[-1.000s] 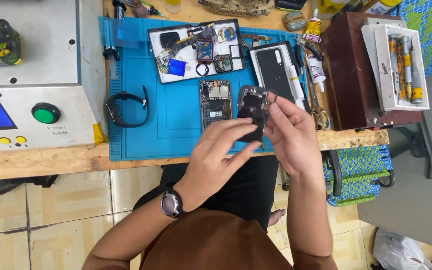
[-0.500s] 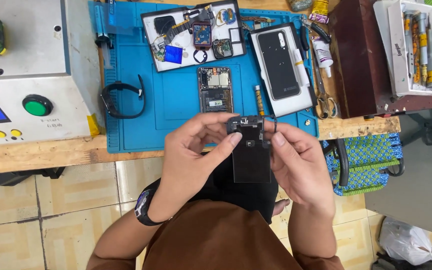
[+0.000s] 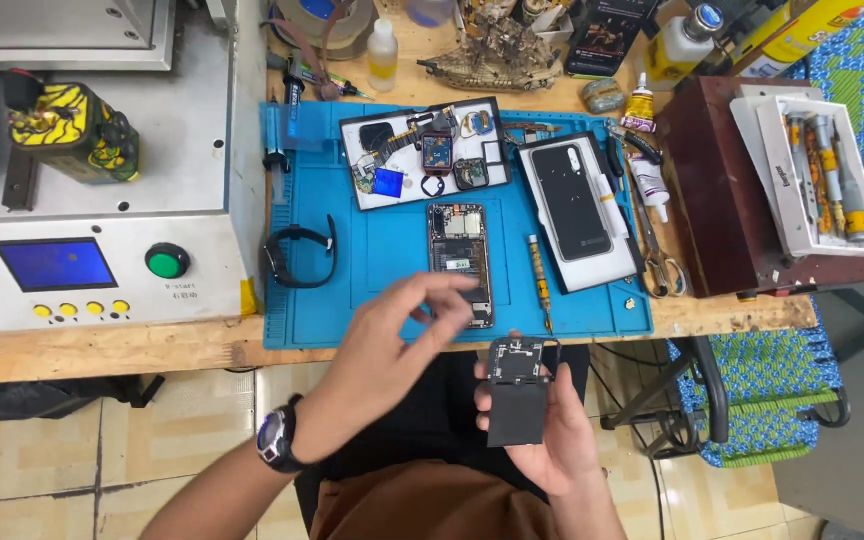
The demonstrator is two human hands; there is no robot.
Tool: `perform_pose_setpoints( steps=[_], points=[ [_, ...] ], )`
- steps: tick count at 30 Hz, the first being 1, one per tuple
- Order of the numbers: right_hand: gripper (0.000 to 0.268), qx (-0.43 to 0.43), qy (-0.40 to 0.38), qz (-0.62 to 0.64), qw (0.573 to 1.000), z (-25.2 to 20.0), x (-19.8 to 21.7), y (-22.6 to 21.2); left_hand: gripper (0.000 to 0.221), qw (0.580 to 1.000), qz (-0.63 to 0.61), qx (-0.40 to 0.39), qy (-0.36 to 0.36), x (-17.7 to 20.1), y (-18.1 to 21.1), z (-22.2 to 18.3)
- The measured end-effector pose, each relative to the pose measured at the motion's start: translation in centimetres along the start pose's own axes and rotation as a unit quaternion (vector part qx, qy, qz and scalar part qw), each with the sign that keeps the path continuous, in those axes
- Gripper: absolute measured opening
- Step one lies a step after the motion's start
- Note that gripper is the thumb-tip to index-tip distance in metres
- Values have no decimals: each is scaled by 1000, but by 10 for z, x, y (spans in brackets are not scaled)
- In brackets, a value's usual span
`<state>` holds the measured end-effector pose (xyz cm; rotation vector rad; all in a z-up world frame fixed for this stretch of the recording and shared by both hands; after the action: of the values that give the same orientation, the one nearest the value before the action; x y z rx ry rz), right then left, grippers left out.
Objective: Using a precision screwdriver to remove screws and internal components from a smartphone on a repair bench.
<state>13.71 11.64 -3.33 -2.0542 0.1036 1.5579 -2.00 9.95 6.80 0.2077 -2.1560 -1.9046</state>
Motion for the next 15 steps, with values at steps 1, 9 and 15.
perform_pose_setpoints(
  steps=[1,9,15],
  points=[
    [55,9,15,7,1000,-3,1,0,34,969,201,-145,20,7,21,3],
    [46,61,30,29,997,-37,-10,3,91,479,771,-401,-124,-56,-19,30],
    [49,69,47,37,996,-58,-3,9,76,379,800,-411,-220,-90,-58,49]
  ],
)
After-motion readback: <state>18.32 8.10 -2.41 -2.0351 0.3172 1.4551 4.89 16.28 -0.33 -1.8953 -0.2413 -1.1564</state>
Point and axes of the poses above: each hand's wrist, its own z-axis towards the middle knuckle, its own x-axis out of the back of the hand, y = z × x, the point moved 9 cm from there along z, towards the middle knuckle, and after that the axes turned 3 degrees about -z, right-handed, at the moved point
